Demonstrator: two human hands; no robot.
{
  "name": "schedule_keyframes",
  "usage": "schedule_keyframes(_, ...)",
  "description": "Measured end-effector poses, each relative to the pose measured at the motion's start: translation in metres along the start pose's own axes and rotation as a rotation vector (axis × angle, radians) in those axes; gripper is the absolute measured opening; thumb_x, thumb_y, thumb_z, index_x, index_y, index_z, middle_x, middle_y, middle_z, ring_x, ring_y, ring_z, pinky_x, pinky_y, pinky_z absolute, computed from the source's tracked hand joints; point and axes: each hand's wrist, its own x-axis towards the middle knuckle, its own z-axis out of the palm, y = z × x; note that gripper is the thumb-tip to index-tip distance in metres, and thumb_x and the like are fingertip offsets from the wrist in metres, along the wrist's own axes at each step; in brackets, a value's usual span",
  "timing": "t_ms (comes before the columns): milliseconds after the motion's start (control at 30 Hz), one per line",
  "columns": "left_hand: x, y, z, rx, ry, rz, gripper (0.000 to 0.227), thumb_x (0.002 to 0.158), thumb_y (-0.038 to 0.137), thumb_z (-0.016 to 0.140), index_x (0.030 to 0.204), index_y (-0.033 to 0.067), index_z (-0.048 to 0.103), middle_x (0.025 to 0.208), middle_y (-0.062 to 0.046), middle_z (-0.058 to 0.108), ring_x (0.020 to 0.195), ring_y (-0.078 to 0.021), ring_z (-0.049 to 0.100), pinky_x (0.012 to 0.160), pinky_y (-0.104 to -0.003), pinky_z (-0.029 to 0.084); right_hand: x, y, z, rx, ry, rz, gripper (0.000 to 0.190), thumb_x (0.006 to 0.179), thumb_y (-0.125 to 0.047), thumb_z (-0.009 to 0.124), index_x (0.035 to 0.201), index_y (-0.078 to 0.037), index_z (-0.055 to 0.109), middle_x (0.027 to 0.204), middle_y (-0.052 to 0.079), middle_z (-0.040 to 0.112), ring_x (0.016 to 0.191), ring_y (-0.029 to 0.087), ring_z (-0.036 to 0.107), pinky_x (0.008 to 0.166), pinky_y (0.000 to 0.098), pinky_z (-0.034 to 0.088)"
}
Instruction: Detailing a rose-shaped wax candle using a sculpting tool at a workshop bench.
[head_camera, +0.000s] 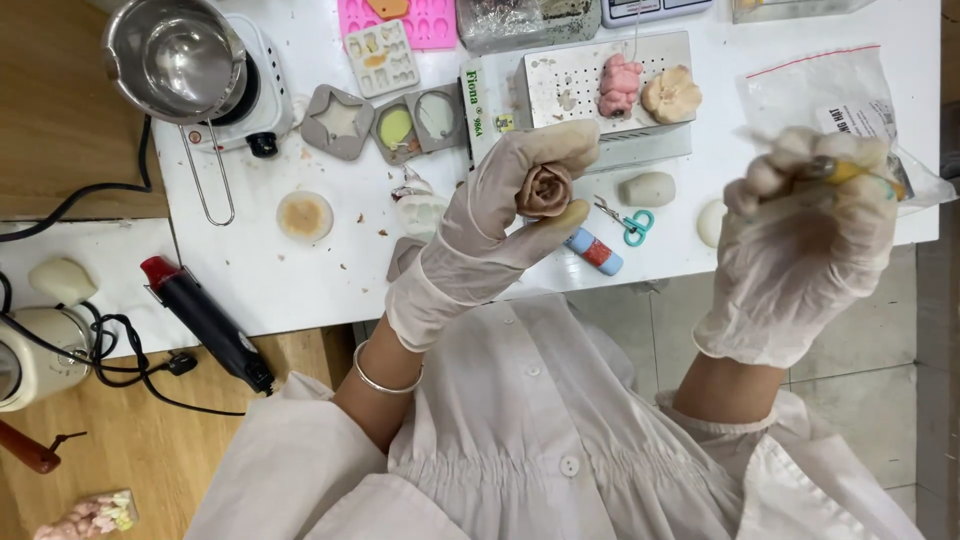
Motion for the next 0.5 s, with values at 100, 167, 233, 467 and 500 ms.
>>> schedule_keyframes(100,-0.002,0.001,-0.008,-0.061,-0.078,0.004,0.041,0.105,0.003,0.073,0.14,0.0084,0.053,0.126,-0.002,0.065,0.118,-0.0102,0.067,0.105,-0.023,0.056,0.002,0.005,0.034,-0.386,-0.12,-0.024,0.014,0.106,-0.012,0.054,0.112,0.002,0.056,0.097,0.028,0.07,0.082,0.032,0.073,0.069,0.0355,0.062)
schedule_keyframes(167,0.0,0.009,-0.011,-0.04,-0.08,0.007,0.042,0.103,0.003,0.074,0.139,0.0089,0.054,0.123,-0.002,0.066,0.113,-0.0093,0.067,0.101,-0.023,0.056,0.001,0.008,0.041,-0.468,-0.163,-0.012,0.012,0.111,-0.009,0.053,0.113,0.002,0.053,0.1,0.032,0.069,0.083,0.035,0.073,0.072,0.0406,0.062)
schedule_keyframes(233,0.0,0.012,-0.012,-0.017,-0.08,0.009,0.043,0.1,0.003,0.075,0.138,0.0095,0.056,0.119,-0.001,0.067,0.108,-0.0085,0.067,0.096,-0.022,0.057,0.002,0.014,0.045,-0.549,-0.208,0.001,0.01,0.115,-0.006,0.053,0.114,0.003,0.05,0.104,0.036,0.068,0.085,0.038,0.073,0.075,0.0457,0.063)
schedule_keyframes(467,-0.001,0.012,-0.013,0.148,0.028,0.034,0.029,0.093,0.014,0.084,0.115,0.0098,0.065,0.101,0.0,0.072,0.091,-0.0071,0.071,0.082,-0.024,0.06,-0.001,0.032,0.049,-0.505,-0.228,0.145,0.022,0.117,-0.017,0.053,0.115,0.004,0.049,0.1,0.038,0.066,0.089,0.045,0.072,0.078,0.0512,0.064)
schedule_keyframes(500,-0.001,0.012,-0.014,0.163,0.03,0.015,0.027,0.093,0.015,0.084,0.112,0.0089,0.067,0.099,-0.001,0.073,0.089,-0.0068,0.071,0.08,-0.024,0.06,-0.003,0.034,0.048,-0.554,-0.313,0.11,0.028,0.122,-0.025,0.054,0.115,0.001,0.05,0.101,0.036,0.068,0.089,0.044,0.072,0.078,0.05,0.064)
